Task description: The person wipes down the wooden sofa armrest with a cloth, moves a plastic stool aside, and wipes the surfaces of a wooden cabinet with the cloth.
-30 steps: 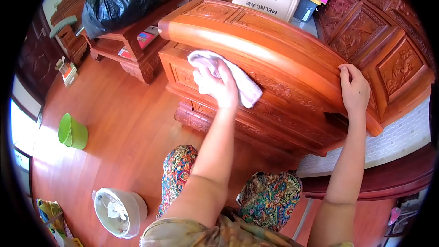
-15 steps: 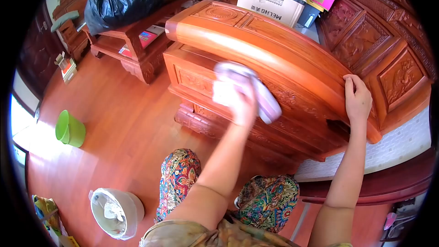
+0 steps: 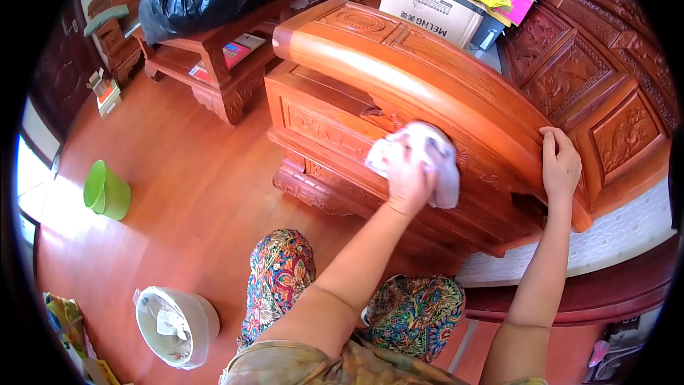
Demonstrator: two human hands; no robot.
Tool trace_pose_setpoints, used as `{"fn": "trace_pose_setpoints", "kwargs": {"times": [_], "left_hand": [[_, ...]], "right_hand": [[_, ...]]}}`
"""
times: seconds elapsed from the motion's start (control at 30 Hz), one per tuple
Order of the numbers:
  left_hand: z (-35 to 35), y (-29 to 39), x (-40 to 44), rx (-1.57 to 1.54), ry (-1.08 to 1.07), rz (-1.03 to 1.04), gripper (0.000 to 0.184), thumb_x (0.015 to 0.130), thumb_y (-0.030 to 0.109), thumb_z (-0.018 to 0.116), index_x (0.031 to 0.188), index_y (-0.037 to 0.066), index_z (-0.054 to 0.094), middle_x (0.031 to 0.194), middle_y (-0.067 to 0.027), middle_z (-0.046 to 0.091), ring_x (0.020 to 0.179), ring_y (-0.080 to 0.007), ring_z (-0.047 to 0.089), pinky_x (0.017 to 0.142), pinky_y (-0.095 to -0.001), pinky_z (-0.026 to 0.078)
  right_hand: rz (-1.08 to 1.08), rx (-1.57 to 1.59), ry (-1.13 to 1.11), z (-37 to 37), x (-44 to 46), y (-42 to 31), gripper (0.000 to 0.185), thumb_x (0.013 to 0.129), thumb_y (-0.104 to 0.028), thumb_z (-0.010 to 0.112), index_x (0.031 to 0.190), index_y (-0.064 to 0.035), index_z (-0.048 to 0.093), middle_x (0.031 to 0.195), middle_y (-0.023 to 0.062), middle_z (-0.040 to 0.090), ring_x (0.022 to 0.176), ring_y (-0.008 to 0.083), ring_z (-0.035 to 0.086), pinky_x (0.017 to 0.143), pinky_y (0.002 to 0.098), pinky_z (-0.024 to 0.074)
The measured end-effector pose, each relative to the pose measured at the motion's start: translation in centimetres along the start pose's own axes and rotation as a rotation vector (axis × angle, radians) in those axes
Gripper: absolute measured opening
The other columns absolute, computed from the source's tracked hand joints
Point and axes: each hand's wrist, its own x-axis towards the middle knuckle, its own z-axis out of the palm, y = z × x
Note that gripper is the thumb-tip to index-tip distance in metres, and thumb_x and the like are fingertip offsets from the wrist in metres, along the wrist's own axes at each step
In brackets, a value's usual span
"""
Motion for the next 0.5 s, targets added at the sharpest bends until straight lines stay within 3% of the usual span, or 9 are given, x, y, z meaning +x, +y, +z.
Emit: {"fn": "trace_pose_setpoints", "kwargs": {"times": [0.07,0.13,0.17,0.27,0.33,0.37,0.5], "left_hand": [[-0.3,-2.0,1.7,-0.505,0.137,-0.400,0.038,0.073,0.018,0.063,0.105,0.003,0.049,0.104,-0.0212,0.043,0.096,-0.0359,0.040,0.081,-0.0465,0.031],[-0.7,-2.8,2.7,-0.239,0.346,-0.346,0.034,0.077,0.017,0.062,0.104,0.001,0.048,0.105,-0.0223,0.043,0.098,-0.0370,0.039,0.081,-0.0440,0.032],[-0.1,-2.9,2.5,-0.319,0.372,-0.389,0.036,0.076,0.020,0.063,0.104,0.001,0.048,0.104,-0.0215,0.043,0.097,-0.0370,0.039,0.078,-0.0452,0.031],[0.7,-0.6,1.0,-0.163,0.310,-0.217,0.035,0.071,0.021,0.066,0.099,0.005,0.052,0.101,-0.0175,0.044,0.093,-0.0334,0.040,0.076,-0.0440,0.029],[-0.9,2.1,0.0,-0.005,0.044,0.072,0.034,0.064,0.022,0.067,0.094,0.011,0.056,0.102,-0.0146,0.046,0.094,-0.0310,0.041,0.078,-0.0441,0.028],[-0.3,1.6,-0.3,-0.081,0.003,0.060,0.035,0.059,0.022,0.067,0.092,0.015,0.059,0.103,-0.0126,0.046,0.096,-0.0297,0.042,0.082,-0.0435,0.026],[-0.2,-1.0,-0.3,0.019,0.011,0.055,0.035,0.060,0.019,0.067,0.093,0.012,0.059,0.106,-0.0160,0.046,0.100,-0.0337,0.043,0.085,-0.0503,0.030]], "right_hand": [[0.016,-0.009,-0.013,-0.1,0.0,-0.3,0.025,0.086,-0.026,0.045,0.093,-0.0084,0.061,0.093,0.0109,0.062,0.088,0.0306,0.058,0.077,0.0354,0.0435],[0.054,-0.019,-0.020,0.0,0.0,-0.8,0.025,0.086,-0.026,0.045,0.093,-0.0082,0.061,0.094,0.0111,0.062,0.089,0.0307,0.057,0.077,0.0352,0.0433],[0.055,-0.018,-0.020,-0.1,0.0,-1.0,0.025,0.086,-0.026,0.045,0.093,-0.0082,0.061,0.094,0.0111,0.062,0.089,0.0307,0.057,0.077,0.0352,0.0433],[0.090,-0.037,-0.029,-0.1,0.0,-1.2,0.025,0.086,-0.026,0.045,0.093,-0.0083,0.061,0.094,0.0113,0.062,0.088,0.0307,0.058,0.077,0.0351,0.0434],[0.078,-0.049,-0.030,-0.1,0.0,-1.0,0.025,0.085,-0.027,0.045,0.093,-0.0085,0.061,0.094,0.0112,0.062,0.088,0.0306,0.058,0.077,0.0355,0.0434],[0.075,-0.049,-0.026,-0.1,0.0,-0.7,0.025,0.085,-0.027,0.045,0.093,-0.0085,0.061,0.094,0.0112,0.062,0.088,0.0306,0.058,0.077,0.0355,0.0434],[0.034,0.007,-0.028,0.1,0.0,0.0,0.026,0.085,-0.027,0.046,0.093,-0.0088,0.061,0.094,0.0113,0.062,0.089,0.0307,0.058,0.077,0.0362,0.0433]]}}
